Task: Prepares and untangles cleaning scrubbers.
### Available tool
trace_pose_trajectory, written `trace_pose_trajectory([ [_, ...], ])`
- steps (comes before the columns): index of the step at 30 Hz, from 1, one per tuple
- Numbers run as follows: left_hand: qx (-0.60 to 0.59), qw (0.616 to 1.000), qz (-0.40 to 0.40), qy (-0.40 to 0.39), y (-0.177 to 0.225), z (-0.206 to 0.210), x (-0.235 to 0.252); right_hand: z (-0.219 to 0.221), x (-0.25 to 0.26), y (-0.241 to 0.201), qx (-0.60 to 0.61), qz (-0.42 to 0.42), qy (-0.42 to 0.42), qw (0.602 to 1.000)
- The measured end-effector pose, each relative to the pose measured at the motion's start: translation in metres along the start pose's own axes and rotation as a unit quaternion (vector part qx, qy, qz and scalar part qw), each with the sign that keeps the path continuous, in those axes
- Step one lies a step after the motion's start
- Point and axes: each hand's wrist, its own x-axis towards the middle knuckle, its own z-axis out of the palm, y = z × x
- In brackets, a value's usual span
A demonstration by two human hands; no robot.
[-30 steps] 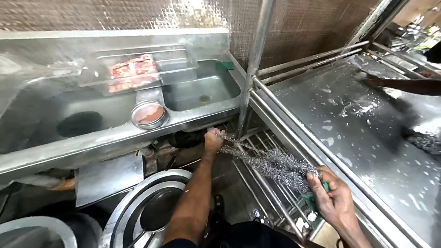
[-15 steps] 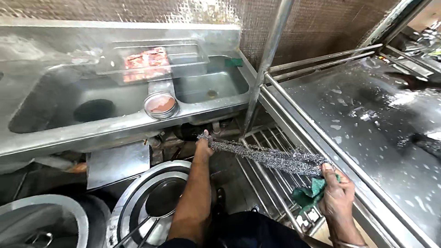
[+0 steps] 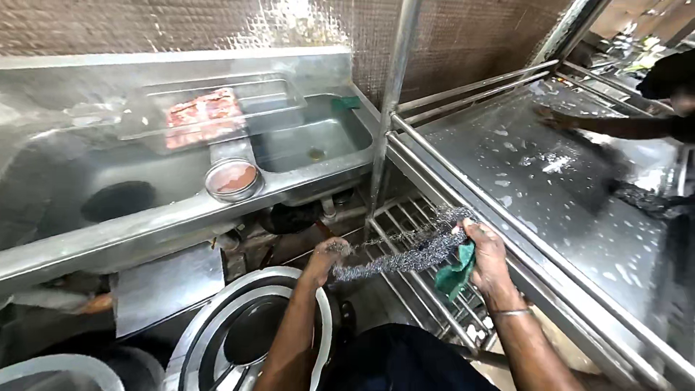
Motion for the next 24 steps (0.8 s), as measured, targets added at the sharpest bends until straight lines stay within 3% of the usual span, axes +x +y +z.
trace_pose_trajectory([
  [2, 0.014, 0.997, -0.02, -0.073, 0.001, -0.008, -0.016, 0.001, -0.002, -0.001, -0.036, -0.004, 0.001, 0.999],
  [4, -0.053, 0.996, -0.016, -0.076, 0.0, -0.024, -0.032, 0.0, 0.0, 0.001, -0.05, -0.016, -0.005, 0.999],
  [7, -0.239, 0.971, 0.015, 0.02, 0.0, -0.042, -0.047, 0.0, 0.0, 0.005, -0.062, -0.02, 0.002, 0.998],
  [11, -0.465, 0.868, 0.083, 0.153, -0.004, -0.057, -0.041, 0.002, -0.003, 0.006, -0.036, -0.016, 0.024, 0.999],
  [13, -0.518, 0.829, 0.106, 0.183, 0.001, -0.059, -0.042, 0.006, -0.005, 0.01, -0.009, -0.019, 0.037, 0.999],
  [15, -0.532, 0.813, 0.105, 0.212, 0.009, -0.066, -0.044, 0.011, -0.008, 0.011, 0.006, -0.031, 0.054, 0.998],
  [17, -0.567, 0.786, 0.116, 0.218, 0.002, -0.091, -0.047, 0.011, -0.01, 0.007, 0.02, -0.052, 0.07, 0.996],
  [19, -0.586, 0.751, 0.131, 0.273, -0.006, -0.127, -0.054, 0.01, -0.011, 0.001, 0.035, -0.077, 0.07, 0.994],
  [21, -0.533, 0.77, 0.116, 0.332, -0.006, -0.148, -0.065, 0.006, -0.009, -0.004, 0.05, -0.079, 0.047, 0.994],
  [24, -0.415, 0.848, 0.047, 0.328, -0.016, -0.143, -0.066, -0.003, -0.005, -0.005, 0.083, -0.082, -0.019, 0.993],
])
